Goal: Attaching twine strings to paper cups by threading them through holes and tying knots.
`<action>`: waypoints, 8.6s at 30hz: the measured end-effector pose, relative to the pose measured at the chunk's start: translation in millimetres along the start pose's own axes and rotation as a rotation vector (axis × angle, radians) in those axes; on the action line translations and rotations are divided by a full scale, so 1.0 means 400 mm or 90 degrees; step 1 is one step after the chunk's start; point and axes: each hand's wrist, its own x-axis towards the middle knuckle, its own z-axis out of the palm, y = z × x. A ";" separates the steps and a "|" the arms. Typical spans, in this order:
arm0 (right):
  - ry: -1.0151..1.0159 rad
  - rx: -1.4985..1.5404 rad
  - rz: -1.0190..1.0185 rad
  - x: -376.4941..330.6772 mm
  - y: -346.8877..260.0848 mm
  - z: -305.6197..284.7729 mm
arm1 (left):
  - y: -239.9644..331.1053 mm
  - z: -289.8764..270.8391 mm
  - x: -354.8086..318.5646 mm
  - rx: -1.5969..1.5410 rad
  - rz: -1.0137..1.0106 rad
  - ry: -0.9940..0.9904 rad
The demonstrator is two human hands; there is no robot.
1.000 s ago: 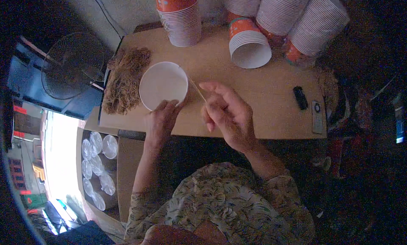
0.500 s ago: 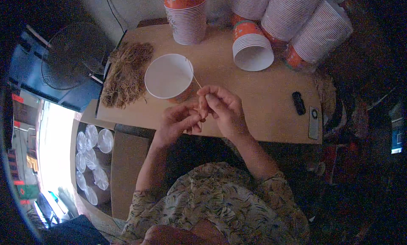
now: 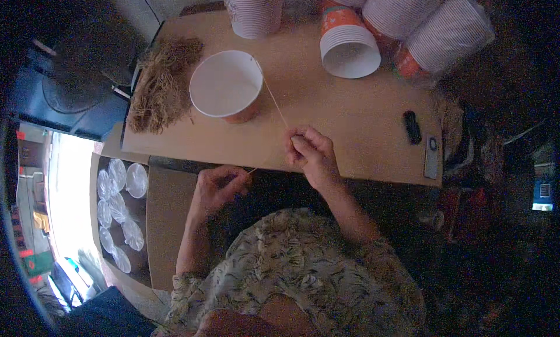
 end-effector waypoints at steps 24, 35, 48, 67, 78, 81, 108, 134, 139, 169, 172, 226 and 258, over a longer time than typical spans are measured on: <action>0.137 -0.416 -0.312 -0.032 -0.113 -0.088 | -0.212 0.263 0.320 0.689 0.451 0.108; 0.087 -0.450 -0.262 -0.023 -0.116 -0.011 | -0.330 0.540 0.219 0.438 0.585 -0.381; -0.040 -0.681 -0.315 -0.001 -0.098 0.046 | 0.025 0.147 0.156 -0.358 0.137 0.055; 0.154 -0.637 -0.195 0.046 -0.214 0.072 | 0.112 -0.284 0.221 0.629 0.491 0.333; -0.255 -0.674 -0.500 0.144 -0.353 0.342 | 0.031 -0.291 0.281 0.616 0.538 0.087; -0.275 -0.628 -0.204 0.127 -0.276 0.333 | -0.045 -0.247 0.233 0.605 0.533 0.158; -0.255 -0.909 -0.003 0.132 -0.054 0.181 | -0.168 -0.011 0.070 0.468 0.491 0.353; -0.262 -1.100 -0.004 0.145 -0.046 0.166 | -0.100 -0.023 0.085 0.456 0.473 0.323; -0.522 -1.201 -0.245 0.165 -0.096 0.162 | -0.034 -0.079 0.115 0.416 0.434 0.266; 0.075 -0.491 -0.177 0.102 0.157 0.114 | 0.065 -0.027 0.172 0.172 0.196 0.064; 0.104 -0.521 -0.143 0.103 0.154 0.124 | 0.069 -0.027 0.171 0.198 0.157 0.069; -0.277 -0.729 -0.462 0.173 -0.072 0.191 | 0.113 -0.081 0.207 -0.023 0.048 0.002; -0.232 -0.657 -0.126 0.216 -0.173 0.193 | 0.062 -0.081 0.208 -0.233 0.093 -0.149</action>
